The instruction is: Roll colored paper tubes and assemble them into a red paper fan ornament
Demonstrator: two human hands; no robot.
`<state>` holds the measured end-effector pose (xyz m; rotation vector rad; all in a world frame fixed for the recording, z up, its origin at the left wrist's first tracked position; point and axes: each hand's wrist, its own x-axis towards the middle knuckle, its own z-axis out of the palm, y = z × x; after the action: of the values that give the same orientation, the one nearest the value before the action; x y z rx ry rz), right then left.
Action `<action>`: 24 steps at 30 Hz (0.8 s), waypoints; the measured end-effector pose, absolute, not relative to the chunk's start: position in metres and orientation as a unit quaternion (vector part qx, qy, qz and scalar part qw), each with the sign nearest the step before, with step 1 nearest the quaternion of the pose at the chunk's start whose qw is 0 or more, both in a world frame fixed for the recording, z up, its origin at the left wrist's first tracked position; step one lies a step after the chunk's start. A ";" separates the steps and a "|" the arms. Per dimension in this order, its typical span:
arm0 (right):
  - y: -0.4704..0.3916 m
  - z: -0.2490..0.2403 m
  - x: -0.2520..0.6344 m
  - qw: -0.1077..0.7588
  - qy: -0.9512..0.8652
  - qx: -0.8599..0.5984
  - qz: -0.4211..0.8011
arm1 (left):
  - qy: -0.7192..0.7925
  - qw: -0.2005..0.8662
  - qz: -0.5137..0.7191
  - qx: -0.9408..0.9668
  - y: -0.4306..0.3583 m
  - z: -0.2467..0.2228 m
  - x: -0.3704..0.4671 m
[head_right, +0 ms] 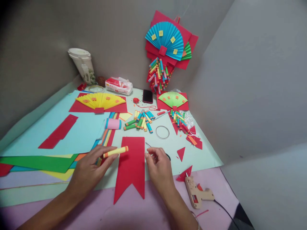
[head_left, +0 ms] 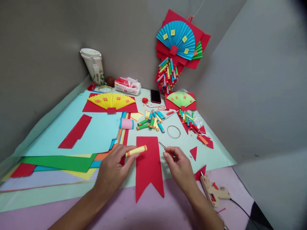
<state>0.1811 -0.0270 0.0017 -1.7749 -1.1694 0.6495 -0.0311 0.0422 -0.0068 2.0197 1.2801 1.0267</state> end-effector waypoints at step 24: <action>0.012 0.008 0.192 0.426 -0.460 -0.710 0.320 | 0.490 0.371 0.395 0.683 0.049 0.007 -0.037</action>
<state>0.1917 0.0122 0.0079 -1.7757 -1.1488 0.7995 -0.0371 0.0488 0.0067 1.7505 1.2577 1.0131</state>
